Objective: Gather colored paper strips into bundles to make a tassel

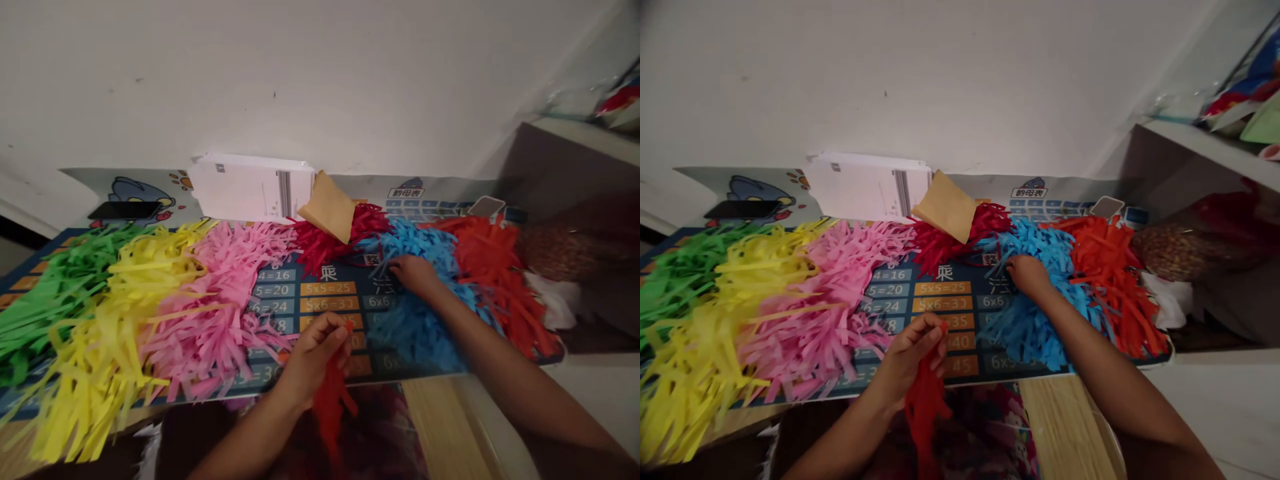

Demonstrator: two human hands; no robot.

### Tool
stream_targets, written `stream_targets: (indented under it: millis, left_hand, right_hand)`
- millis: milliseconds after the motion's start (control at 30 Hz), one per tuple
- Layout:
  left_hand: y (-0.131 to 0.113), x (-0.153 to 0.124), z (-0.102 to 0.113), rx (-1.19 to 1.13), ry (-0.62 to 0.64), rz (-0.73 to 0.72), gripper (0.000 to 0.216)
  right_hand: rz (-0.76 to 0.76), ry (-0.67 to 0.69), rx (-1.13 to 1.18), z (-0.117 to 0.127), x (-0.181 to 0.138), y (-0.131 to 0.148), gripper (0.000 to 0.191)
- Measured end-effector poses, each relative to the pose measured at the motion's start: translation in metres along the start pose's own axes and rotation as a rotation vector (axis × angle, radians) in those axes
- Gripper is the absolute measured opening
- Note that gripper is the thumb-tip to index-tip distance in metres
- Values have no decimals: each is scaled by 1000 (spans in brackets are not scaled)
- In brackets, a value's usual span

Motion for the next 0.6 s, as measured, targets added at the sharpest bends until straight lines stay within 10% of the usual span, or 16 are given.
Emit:
stream_targets:
  millis: [300, 433, 600]
  left_hand:
    - [-9, 1, 15, 444, -104, -288, 29]
    - [-12, -5, 11, 560, -77, -389, 21]
    - [-13, -14, 3, 812, -34, -662, 15]
  right_hand:
    - [-17, -100, -31, 32, -34, 16, 20]
    - [187, -191, 642, 46, -110, 60, 16]
    - [-74, -220, 1080, 15, -164, 92, 12]
Point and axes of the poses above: each hand's wrist, its own x-axis towards the middle knuckle, its own z-axis out of the back of the hand, y = z × x, the point moved 4 cm from there along x, towards the middle knuckle, and after that the axes turned 10 degrees about -y, right-handed, at the moved point
